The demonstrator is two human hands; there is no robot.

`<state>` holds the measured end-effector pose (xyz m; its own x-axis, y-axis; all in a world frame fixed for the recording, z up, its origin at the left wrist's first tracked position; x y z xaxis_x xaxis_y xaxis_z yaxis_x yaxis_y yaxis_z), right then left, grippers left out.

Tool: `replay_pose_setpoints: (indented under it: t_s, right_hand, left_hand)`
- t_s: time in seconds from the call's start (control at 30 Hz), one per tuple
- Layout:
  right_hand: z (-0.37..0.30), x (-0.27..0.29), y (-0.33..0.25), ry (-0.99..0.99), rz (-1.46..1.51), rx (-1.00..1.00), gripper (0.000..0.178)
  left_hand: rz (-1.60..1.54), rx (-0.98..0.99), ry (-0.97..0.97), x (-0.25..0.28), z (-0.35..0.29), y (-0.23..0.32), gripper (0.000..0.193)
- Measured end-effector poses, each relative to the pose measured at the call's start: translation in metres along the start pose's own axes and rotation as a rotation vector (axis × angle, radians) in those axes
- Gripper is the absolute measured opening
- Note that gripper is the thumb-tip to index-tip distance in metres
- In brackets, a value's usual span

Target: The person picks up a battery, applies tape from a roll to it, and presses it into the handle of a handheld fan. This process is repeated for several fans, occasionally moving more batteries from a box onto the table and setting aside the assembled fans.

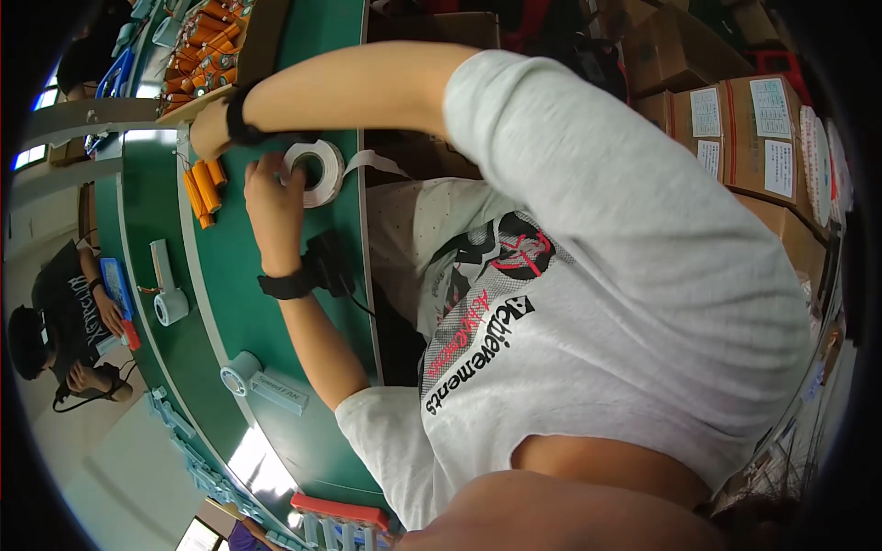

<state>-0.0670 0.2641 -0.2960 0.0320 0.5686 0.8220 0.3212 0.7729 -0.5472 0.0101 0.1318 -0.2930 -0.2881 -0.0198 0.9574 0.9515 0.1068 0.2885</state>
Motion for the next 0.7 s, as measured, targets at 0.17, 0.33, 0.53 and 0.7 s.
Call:
replay_pose_setpoints:
  t_s: [0.17, 0.33, 0.53, 0.7]
  right_hand:
    - [-0.103, 0.036, 0.025, -0.089, 0.236, 0.022, 0.016]
    - [-0.157, -0.063, -0.034, -0.088, 0.728, 0.433, 0.034]
    - [-0.189, -0.089, -0.041, -0.315, 0.683, 0.524, 0.038]
    - [-0.188, -0.061, -0.044, -0.220, 1.073, 0.526, 0.034]
  left_hand:
    - [-0.391, 0.162, 0.299, 0.020, -0.024, -0.046, 0.027]
    - [-0.574, 0.202, 0.521, 0.044, -0.087, -0.056, 0.023]
    - [-0.862, 0.379, 0.935, 0.050, -0.167, -0.106, 0.022]
    - [-0.851, 0.378, 0.911, 0.038, -0.168, -0.089, 0.023]
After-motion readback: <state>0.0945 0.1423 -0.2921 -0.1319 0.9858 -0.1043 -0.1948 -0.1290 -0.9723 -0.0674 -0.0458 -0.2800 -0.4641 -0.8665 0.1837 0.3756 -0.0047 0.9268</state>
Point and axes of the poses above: each hand's wrist, its own z-axis towards the middle knuckle, its own x-axis out of the back of the hand, y = z × x, the point moved 6 cm from there along z, towards the middle knuckle, and after that the axes turned 13 degrees about -y, right-handed, at the moved point
